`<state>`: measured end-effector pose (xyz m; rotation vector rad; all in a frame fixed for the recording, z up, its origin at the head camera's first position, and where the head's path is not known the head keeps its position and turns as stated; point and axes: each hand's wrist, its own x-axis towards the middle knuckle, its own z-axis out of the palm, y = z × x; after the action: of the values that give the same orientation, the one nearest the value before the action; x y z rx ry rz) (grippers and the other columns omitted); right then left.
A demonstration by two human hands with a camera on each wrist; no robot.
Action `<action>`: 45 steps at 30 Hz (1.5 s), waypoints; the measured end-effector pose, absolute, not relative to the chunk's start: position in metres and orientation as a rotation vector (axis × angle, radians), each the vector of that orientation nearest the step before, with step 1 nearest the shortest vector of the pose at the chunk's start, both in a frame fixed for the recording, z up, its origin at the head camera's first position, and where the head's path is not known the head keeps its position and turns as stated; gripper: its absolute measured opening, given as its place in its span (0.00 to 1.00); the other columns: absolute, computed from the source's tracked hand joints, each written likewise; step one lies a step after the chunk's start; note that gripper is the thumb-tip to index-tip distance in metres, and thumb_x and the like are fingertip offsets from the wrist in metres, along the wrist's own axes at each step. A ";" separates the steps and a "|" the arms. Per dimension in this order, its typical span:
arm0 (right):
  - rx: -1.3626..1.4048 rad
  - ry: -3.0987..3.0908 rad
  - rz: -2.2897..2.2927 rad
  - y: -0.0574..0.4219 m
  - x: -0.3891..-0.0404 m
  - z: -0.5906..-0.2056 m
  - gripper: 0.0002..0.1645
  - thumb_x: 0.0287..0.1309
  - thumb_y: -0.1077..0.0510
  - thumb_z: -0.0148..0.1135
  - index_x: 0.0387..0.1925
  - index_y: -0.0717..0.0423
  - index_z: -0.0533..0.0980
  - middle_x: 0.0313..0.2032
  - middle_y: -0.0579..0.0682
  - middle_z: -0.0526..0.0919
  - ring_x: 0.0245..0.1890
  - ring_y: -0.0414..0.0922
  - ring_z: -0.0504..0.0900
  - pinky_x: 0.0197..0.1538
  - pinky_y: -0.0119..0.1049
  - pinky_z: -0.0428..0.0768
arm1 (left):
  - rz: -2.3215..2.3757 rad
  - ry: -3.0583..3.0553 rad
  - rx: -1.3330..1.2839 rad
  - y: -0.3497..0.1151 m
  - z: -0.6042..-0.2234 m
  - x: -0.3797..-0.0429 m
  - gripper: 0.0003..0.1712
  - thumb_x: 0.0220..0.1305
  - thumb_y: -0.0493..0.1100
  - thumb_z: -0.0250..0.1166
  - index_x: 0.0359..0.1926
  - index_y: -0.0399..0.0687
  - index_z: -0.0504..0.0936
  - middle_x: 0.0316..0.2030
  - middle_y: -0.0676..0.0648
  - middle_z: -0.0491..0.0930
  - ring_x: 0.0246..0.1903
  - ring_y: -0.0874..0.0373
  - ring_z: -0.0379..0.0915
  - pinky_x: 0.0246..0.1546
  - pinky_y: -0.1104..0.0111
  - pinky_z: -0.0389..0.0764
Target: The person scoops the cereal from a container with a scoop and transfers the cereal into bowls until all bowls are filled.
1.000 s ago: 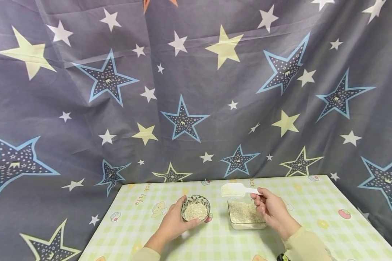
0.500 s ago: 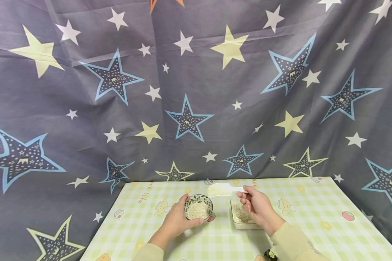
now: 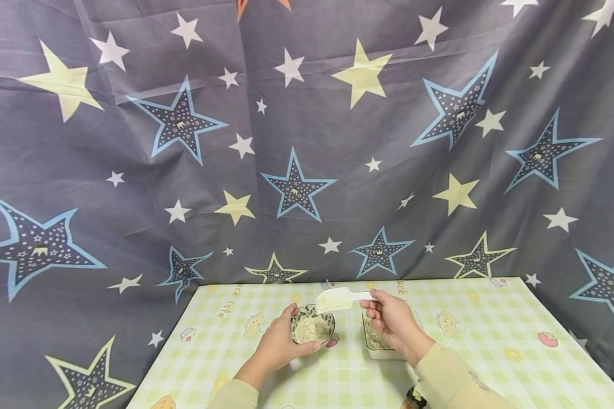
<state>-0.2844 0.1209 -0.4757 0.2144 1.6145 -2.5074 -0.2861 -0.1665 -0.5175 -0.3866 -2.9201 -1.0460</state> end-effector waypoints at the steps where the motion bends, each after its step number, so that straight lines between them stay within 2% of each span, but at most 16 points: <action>1: 0.217 1.631 -2.504 0.120 -0.285 -0.476 0.13 0.81 0.56 0.48 0.45 0.61 0.76 0.24 0.42 0.86 0.17 0.29 0.72 0.17 0.18 0.69 | -1.046 -2.916 -0.393 -0.167 -0.517 -0.286 0.71 0.50 0.67 0.83 0.82 0.37 0.57 0.75 0.37 0.73 0.71 0.32 0.72 0.71 0.37 0.75; 10: 0.182 1.798 -2.440 0.108 -0.282 -0.473 0.20 0.82 0.54 0.49 0.46 0.67 0.79 0.24 0.42 0.85 0.18 0.31 0.72 0.19 0.21 0.68 | -1.043 -2.913 -0.387 -0.166 -0.518 -0.287 0.70 0.50 0.66 0.83 0.82 0.36 0.58 0.75 0.37 0.73 0.71 0.32 0.72 0.71 0.37 0.75; 19: 0.155 1.969 -2.410 0.101 -0.278 -0.473 0.19 0.83 0.54 0.51 0.48 0.69 0.79 0.26 0.45 0.86 0.18 0.34 0.73 0.18 0.24 0.70 | -1.039 -2.921 -0.365 -0.165 -0.520 -0.286 0.70 0.50 0.67 0.84 0.82 0.38 0.58 0.75 0.38 0.73 0.71 0.33 0.72 0.71 0.37 0.75; 26: 0.134 2.158 -2.365 0.096 -0.275 -0.471 0.16 0.80 0.55 0.55 0.42 0.64 0.82 0.27 0.47 0.88 0.19 0.37 0.76 0.18 0.28 0.71 | -1.041 -2.924 -0.362 -0.164 -0.522 -0.286 0.70 0.49 0.67 0.84 0.82 0.39 0.59 0.75 0.38 0.73 0.70 0.33 0.73 0.71 0.37 0.76; 33: 0.072 2.236 -2.355 0.094 -0.271 -0.468 0.15 0.80 0.58 0.55 0.50 0.66 0.82 0.28 0.48 0.88 0.18 0.36 0.77 0.17 0.28 0.71 | -1.037 -2.920 -0.365 -0.165 -0.519 -0.285 0.70 0.50 0.66 0.84 0.81 0.38 0.59 0.74 0.37 0.73 0.70 0.32 0.73 0.70 0.37 0.76; 45: -0.023 2.354 -2.300 0.093 -0.267 -0.465 0.19 0.81 0.53 0.57 0.55 0.66 0.82 0.30 0.50 0.88 0.19 0.38 0.78 0.17 0.29 0.72 | -1.035 -2.929 -0.360 -0.165 -0.517 -0.284 0.69 0.50 0.66 0.84 0.82 0.39 0.58 0.75 0.38 0.73 0.70 0.32 0.72 0.70 0.36 0.76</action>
<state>-0.2668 0.0931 -0.4651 -0.0233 2.3536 -2.2998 -0.2838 -0.1653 -0.5172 -0.3604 -2.9287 -1.0354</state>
